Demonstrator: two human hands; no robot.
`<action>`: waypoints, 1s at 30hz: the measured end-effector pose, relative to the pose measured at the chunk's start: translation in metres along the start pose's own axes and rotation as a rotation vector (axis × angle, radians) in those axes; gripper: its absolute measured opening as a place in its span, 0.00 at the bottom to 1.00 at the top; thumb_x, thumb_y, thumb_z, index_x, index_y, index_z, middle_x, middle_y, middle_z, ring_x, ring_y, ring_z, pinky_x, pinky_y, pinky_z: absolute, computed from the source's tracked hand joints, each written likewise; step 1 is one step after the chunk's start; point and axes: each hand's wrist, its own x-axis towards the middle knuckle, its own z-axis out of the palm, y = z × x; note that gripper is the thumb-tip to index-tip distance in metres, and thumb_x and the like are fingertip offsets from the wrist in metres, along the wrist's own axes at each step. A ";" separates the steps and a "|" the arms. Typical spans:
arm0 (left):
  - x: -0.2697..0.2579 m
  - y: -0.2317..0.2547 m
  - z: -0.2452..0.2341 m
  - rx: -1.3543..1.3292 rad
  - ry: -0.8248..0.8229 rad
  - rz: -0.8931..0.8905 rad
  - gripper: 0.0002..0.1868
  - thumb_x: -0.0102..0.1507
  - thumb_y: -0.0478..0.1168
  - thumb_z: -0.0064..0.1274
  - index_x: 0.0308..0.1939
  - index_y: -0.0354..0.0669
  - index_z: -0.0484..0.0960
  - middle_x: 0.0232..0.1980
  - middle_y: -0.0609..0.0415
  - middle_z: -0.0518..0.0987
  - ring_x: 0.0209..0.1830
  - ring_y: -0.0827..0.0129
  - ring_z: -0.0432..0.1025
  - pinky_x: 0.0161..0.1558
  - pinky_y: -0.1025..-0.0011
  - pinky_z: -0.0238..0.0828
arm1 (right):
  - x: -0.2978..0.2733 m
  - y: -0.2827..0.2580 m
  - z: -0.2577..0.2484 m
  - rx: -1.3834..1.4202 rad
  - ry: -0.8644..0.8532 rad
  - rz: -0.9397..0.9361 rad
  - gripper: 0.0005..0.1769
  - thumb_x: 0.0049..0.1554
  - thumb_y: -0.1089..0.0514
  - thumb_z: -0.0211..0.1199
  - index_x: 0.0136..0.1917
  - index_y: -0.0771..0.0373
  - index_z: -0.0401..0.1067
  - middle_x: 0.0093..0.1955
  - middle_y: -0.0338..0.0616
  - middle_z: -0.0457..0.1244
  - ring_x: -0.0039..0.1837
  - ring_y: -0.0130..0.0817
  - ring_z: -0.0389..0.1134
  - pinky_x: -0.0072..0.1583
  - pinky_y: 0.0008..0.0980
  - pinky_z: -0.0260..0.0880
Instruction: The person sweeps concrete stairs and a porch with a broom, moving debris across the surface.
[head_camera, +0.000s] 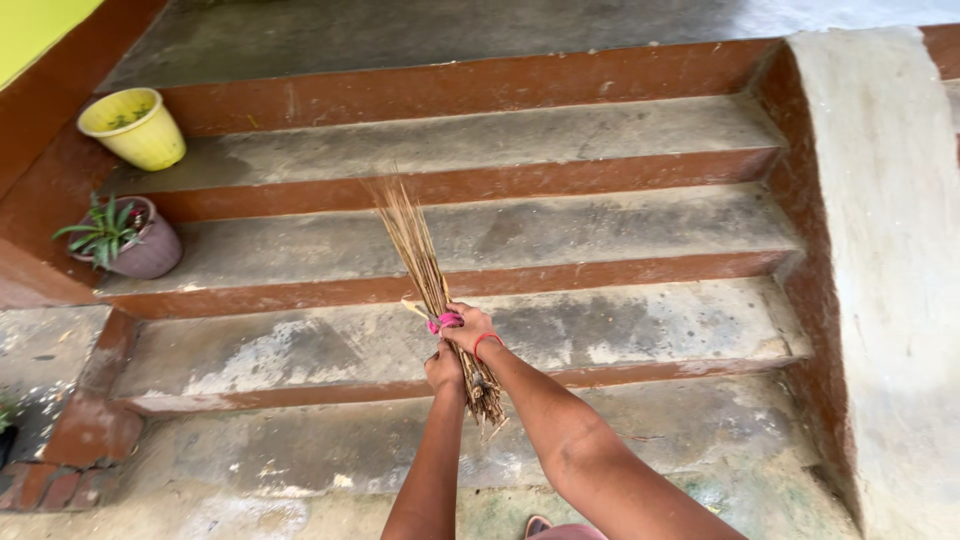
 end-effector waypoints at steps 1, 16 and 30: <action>-0.003 0.000 0.005 -0.035 -0.019 -0.019 0.34 0.64 0.61 0.48 0.53 0.31 0.84 0.55 0.33 0.81 0.58 0.46 0.76 0.61 0.57 0.68 | 0.002 0.003 -0.005 -0.004 -0.001 -0.017 0.43 0.40 0.47 0.73 0.69 0.52 0.72 0.62 0.48 0.70 0.61 0.40 0.72 0.65 0.32 0.70; -0.035 0.025 0.003 -0.039 -0.032 0.083 0.32 0.65 0.60 0.45 0.53 0.34 0.84 0.54 0.35 0.82 0.56 0.45 0.76 0.60 0.54 0.67 | -0.015 -0.011 -0.030 0.117 0.053 -0.110 0.39 0.42 0.53 0.74 0.69 0.53 0.73 0.57 0.50 0.72 0.55 0.37 0.75 0.61 0.31 0.73; 0.003 0.037 -0.028 -0.150 -0.124 0.160 0.30 0.65 0.57 0.45 0.49 0.31 0.85 0.48 0.38 0.86 0.50 0.49 0.81 0.56 0.56 0.72 | -0.019 -0.061 -0.003 0.152 0.108 -0.058 0.38 0.43 0.52 0.74 0.68 0.51 0.73 0.53 0.49 0.72 0.51 0.34 0.75 0.58 0.32 0.74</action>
